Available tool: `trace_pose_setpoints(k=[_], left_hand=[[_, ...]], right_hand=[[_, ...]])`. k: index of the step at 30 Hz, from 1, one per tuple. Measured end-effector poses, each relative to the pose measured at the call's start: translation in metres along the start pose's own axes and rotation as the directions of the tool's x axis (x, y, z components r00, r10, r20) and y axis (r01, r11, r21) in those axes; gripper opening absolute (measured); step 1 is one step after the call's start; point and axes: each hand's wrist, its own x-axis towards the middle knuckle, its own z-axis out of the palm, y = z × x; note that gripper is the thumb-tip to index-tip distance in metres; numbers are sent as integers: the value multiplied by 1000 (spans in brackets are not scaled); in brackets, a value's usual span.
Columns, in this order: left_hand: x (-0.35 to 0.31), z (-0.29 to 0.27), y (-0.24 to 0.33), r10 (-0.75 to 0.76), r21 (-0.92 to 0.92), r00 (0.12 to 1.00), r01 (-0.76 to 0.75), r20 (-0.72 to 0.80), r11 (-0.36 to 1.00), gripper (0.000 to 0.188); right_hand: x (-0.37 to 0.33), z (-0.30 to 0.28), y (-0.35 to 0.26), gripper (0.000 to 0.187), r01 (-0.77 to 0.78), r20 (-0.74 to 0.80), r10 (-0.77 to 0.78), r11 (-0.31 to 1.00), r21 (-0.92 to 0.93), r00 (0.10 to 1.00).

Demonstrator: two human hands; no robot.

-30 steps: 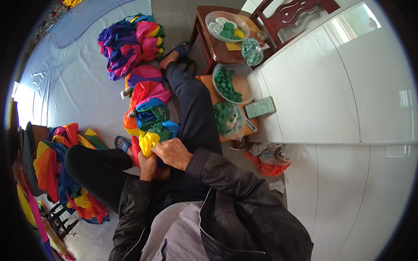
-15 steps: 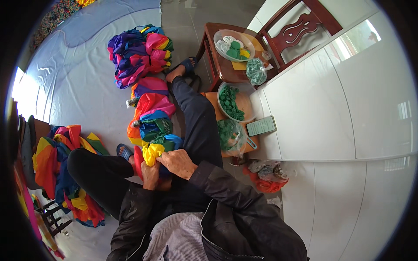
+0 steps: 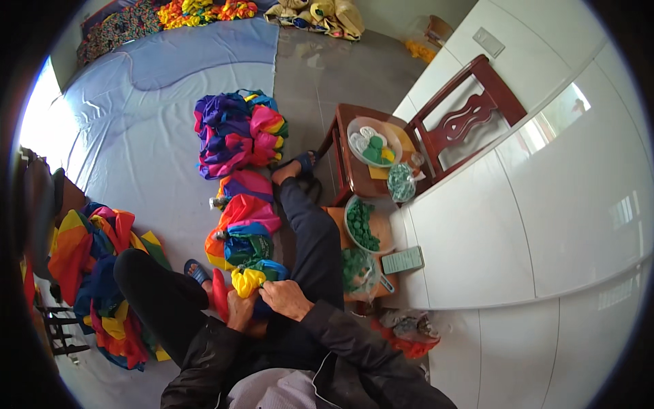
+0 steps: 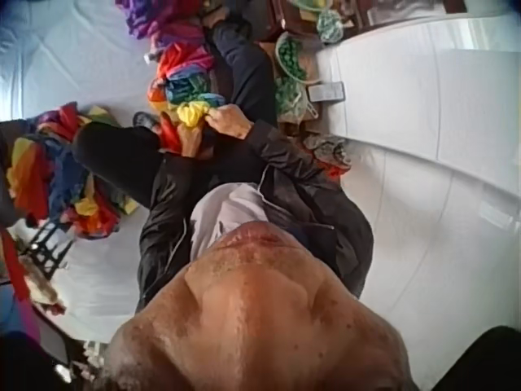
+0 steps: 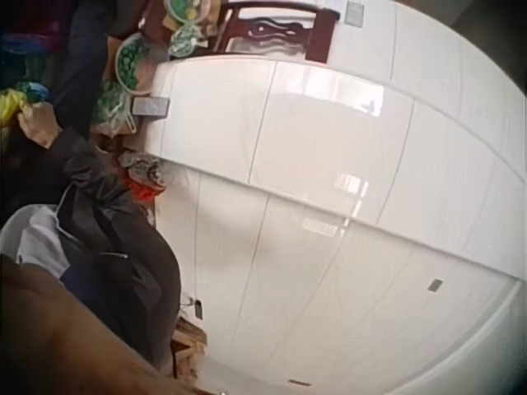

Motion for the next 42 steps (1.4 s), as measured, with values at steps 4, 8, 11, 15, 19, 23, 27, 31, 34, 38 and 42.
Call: trace_pose_setpoints(k=[4, 8, 11, 15, 19, 23, 27, 31, 34, 38, 42], left_hand=[[-3, -3, 15, 68, -24, 998, -68, 12, 997, 31], [-2, -6, 21, 98, -71, 995, -96, 34, 993, 32], [0, -7, 23, 83, -82, 995, -78, 51, 994, 32], [2, -6, 22, 49, -66, 997, -45, 54, 997, 33], [0, -6, 18, 19, -75, 998, -15, 58, 997, 33], [2, 1, 12, -14, -105, 996, 23, 87, 994, 33], [4, 2, 7, -15, -80, 994, 24, 110, 997, 33], [1, -5, 6, -11, -157, 994, 28, 106, 987, 32], [5, -7, 6, -24, -234, 996, 45, 91, 971, 33], [2, -7, 1, -68, -252, 995, 84, 73, 964, 34], [3, -2, 16, -59, -238, 991, 87, 124, 967, 32]], right_hand=[[1, -6, 2, 27, 26, 38, -25, 999, -22, 999], [-1, -12, 2, 28, 89, 85, -86, 996, -27, 993], [4, -21, 4, 29, -18, 132, 12, 999, 42, 991], [10, -25, 1, 30, -94, 154, 78, 991, 100, 985], [20, -28, -8, 28, -81, 121, 64, 987, 138, 991], [40, -49, -23, 21, -23, 4, 23, 976, 218, 1000], [63, -83, -42, 10, -4, -110, 49, 927, 375, 993], [85, -110, -34, 9, -22, -221, 136, 892, 452, 966], [98, -142, 24, 8, -179, -232, 365, 803, 569, 901], [129, -209, 147, 12, -209, -487, 439, 865, 455, 755], [130, -272, 308, 11, -465, -623, 461, 869, 172, 632]])
